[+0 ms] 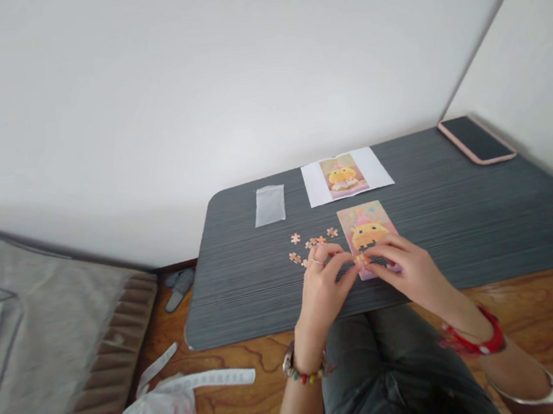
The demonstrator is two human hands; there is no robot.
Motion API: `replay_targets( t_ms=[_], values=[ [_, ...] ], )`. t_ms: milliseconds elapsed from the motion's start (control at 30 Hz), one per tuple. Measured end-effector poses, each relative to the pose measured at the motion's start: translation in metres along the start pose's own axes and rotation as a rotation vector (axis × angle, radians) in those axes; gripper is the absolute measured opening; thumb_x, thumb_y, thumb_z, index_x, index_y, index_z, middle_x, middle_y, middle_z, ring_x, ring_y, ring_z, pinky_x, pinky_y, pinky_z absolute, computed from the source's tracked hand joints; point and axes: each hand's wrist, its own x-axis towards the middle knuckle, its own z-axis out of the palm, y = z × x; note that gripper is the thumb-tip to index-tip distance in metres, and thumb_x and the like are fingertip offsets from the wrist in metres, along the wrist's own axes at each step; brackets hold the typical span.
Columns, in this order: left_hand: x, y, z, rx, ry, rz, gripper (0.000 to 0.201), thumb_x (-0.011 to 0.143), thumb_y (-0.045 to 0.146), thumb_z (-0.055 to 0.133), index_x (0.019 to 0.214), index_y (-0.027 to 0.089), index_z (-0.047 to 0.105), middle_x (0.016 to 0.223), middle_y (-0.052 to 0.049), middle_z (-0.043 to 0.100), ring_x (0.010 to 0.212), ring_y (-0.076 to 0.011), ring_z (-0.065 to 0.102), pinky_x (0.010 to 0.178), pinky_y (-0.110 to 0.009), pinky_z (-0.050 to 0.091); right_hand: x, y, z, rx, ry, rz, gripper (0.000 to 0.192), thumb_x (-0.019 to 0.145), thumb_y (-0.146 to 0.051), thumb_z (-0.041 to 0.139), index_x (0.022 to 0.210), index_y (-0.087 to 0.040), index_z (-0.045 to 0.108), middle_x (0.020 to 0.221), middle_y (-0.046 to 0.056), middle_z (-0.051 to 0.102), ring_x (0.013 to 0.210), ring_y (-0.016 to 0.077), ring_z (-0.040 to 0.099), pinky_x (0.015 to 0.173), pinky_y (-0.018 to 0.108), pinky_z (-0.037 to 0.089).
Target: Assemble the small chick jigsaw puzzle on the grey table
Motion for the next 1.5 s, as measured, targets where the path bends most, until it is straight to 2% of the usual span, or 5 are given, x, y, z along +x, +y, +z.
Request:
replay_targets(
  t_ms=[267,433,733,1100,1500],
  values=[
    [0.002,0.007,0.034,0.088,-0.05,-0.079,0.008,0.083,0.024,0.057,0.084,0.018,0.062,0.089,-0.005,0.056,0.086,-0.0174,0.053,0.083,-0.035,0.045,-0.005,0.027,-0.002,-0.124,0.015,0.032,0.02,0.087,-0.031,0.048,0.089,-0.021,0.065,0.086,0.006,0.062,0.083,0.0188,0.061,0.075,0.032,0.049],
    [0.005,0.003,0.044,0.146,-0.12,-0.163,0.004,0.082,0.022,0.058,0.081,0.019,0.061,0.09,-0.004,0.055,0.085,-0.0173,0.052,0.081,-0.033,0.046,0.0,0.039,0.005,-0.178,-0.012,0.047,0.021,0.087,-0.031,0.047,0.088,-0.02,0.065,0.087,0.007,0.063,0.083,0.0202,0.061,0.074,0.033,0.049],
    [0.008,-0.003,0.048,0.213,-0.163,-0.192,0.003,0.081,0.018,0.057,0.079,0.019,0.059,0.087,-0.003,0.054,0.085,-0.0177,0.052,0.081,-0.035,0.046,0.003,0.048,0.016,-0.279,-0.097,0.067,0.026,0.089,-0.031,0.043,0.089,-0.02,0.066,0.091,0.008,0.063,0.087,0.0208,0.06,0.076,0.033,0.049],
    [0.008,-0.001,0.051,0.245,-0.169,-0.247,0.003,0.081,0.018,0.057,0.081,0.019,0.059,0.089,-0.004,0.053,0.085,-0.0179,0.052,0.077,-0.032,0.047,0.005,0.042,0.017,-0.411,-0.158,0.102,0.027,0.09,-0.027,0.041,0.091,-0.019,0.067,0.092,0.009,0.064,0.082,0.0192,0.061,0.07,0.029,0.047],
    [0.002,0.003,0.053,0.265,-0.178,-0.189,0.011,0.084,0.016,0.052,0.087,0.021,0.062,0.093,-0.005,0.054,0.086,-0.0176,0.052,0.079,-0.033,0.048,0.008,0.036,0.017,-0.464,-0.189,0.126,0.026,0.089,-0.025,0.042,0.09,-0.019,0.067,0.093,0.009,0.063,0.076,0.0186,0.061,0.064,0.028,0.046]
  ],
)
